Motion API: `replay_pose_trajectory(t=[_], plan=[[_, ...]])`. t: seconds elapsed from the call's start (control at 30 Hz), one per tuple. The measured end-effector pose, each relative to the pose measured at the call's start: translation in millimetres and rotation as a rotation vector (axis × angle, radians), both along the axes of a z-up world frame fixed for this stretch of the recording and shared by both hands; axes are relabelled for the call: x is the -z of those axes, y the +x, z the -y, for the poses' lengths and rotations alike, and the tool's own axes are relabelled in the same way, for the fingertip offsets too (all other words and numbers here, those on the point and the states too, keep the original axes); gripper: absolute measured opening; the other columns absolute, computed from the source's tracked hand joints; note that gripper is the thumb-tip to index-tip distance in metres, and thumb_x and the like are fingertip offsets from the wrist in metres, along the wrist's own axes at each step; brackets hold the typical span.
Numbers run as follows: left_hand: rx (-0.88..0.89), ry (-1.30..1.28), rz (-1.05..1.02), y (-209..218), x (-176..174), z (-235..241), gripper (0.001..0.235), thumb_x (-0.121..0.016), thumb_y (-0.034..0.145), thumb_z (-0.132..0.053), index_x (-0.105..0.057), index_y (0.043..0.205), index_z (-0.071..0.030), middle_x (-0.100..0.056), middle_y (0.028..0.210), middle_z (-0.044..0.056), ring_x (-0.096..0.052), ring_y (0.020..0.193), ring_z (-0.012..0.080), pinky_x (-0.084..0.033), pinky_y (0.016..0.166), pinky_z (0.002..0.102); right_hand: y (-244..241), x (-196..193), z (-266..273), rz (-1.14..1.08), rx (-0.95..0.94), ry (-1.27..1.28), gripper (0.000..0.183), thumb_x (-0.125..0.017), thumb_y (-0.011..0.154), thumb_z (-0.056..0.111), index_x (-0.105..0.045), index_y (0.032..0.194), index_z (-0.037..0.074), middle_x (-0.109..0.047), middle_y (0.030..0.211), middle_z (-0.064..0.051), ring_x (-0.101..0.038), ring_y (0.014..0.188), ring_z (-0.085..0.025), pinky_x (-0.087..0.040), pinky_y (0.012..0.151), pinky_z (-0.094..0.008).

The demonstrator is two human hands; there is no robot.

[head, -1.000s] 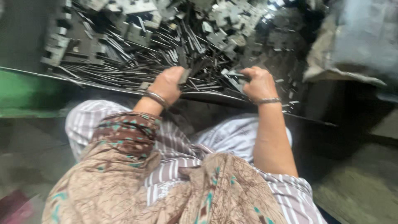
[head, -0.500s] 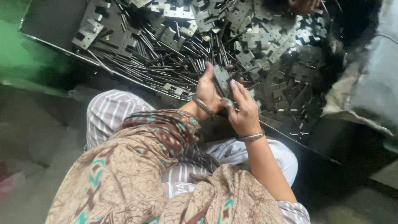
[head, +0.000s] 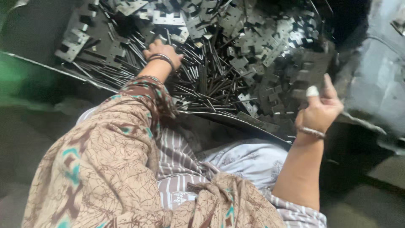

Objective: The person picks up metal hinge components from a bin, uses their fingers to slide and align a metal pin into the cylindrical joints of the hinge plate, and places the assembled or sorted components back into the container.

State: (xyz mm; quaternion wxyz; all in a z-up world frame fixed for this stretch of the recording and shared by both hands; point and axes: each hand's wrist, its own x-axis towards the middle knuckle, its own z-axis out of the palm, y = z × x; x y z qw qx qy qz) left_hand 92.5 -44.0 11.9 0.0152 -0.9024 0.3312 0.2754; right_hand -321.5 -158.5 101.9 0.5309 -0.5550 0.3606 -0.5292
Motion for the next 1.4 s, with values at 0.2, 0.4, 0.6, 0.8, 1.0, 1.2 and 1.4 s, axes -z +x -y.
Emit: replay_pose_trajectory(t=[0.2, 0.4, 0.6, 0.8, 1.0, 1.2, 1.4], plan=[[0.177, -0.124, 0.309, 17, 80, 18, 0.05, -0.075, 0.085, -0.044, -0.074, 0.119, -0.007, -0.052, 0.135, 0.013, -0.047, 0.127, 0.0309, -0.033, 0.105, 0.052, -136, -15, 138, -1.241, 0.505, -1.046, 0.067, -0.048, 0.082, -0.019, -0.058, 0.148, -0.014, -0.068, 0.13, -0.031, -0.068, 0.119, -0.046, -0.054, 0.108, -0.045], [0.303, -0.285, 0.517, 27, 111, 19, 0.032, -0.079, 0.089, -0.033, -0.079, 0.104, -0.005, -0.057, 0.122, 0.012, -0.049, 0.12, 0.0309, -0.035, 0.102, 0.05, -160, -10, 154, -1.622, 0.412, -0.836, 0.056, -0.052, 0.086, -0.01, -0.055, 0.141, -0.016, -0.059, 0.139, -0.037, -0.056, 0.128, -0.051, -0.046, 0.113, -0.051], [0.261, -0.198, 0.407, 25, 68, 21, 0.051, -0.083, 0.074, -0.038, -0.076, 0.11, -0.002, -0.051, 0.128, 0.015, -0.043, 0.122, 0.0319, -0.033, 0.102, 0.047, 19, 6, 64, -1.287, -0.08, -0.948, 0.041, -0.075, 0.093, 0.005, -0.063, 0.133, -0.002, -0.06, 0.141, -0.027, -0.058, 0.129, -0.042, -0.049, 0.109, -0.049], [0.395, -0.303, 0.23, 3, 30, 23, 0.051, -0.068, 0.087, -0.039, -0.067, 0.116, 0.003, -0.045, 0.133, 0.02, -0.04, 0.123, 0.0322, -0.03, 0.1, 0.054, 136, 63, 48, -1.304, -0.537, -0.601, 0.063, -0.074, 0.085, 0.014, -0.055, 0.145, 0.005, -0.054, 0.134, -0.025, -0.057, 0.118, -0.046, -0.049, 0.098, -0.05], [-0.283, -1.254, -1.2, -8, 18, 6, 0.048, -0.059, 0.096, -0.05, -0.068, 0.114, -0.007, -0.075, 0.113, 0.009, -0.07, 0.109, 0.0192, -0.05, 0.106, 0.034, 146, 90, 58, -1.471, -0.569, -0.507, 0.073, -0.081, 0.078, 0.021, -0.055, 0.146, 0.011, -0.054, 0.128, -0.027, -0.06, 0.11, -0.047, -0.051, 0.095, -0.05], [-0.503, -1.293, -1.117, -3, 20, 41, 0.073, -0.074, 0.088, -0.058, -0.076, 0.115, 0.01, -0.064, 0.088, 0.021, -0.051, 0.078, 0.0295, -0.048, 0.075, 0.045, 139, 94, 61, -1.312, -0.536, -0.554, 0.049, -0.084, 0.076, 0.029, -0.072, 0.118, 0.007, -0.058, 0.121, -0.028, -0.062, 0.107, -0.048, -0.053, 0.092, -0.051], [0.304, -0.306, -0.024, -71, -21, 42, 0.045, -0.072, 0.088, -0.044, -0.073, 0.114, -0.007, -0.073, 0.114, 0.013, -0.069, 0.112, 0.0284, -0.057, 0.095, 0.04, 123, 113, 56, -1.492, -0.573, -0.509, 0.045, -0.073, 0.083, 0.035, -0.072, 0.117, 0.005, -0.061, 0.123, -0.025, -0.062, 0.115, -0.042, -0.052, 0.099, -0.047]])
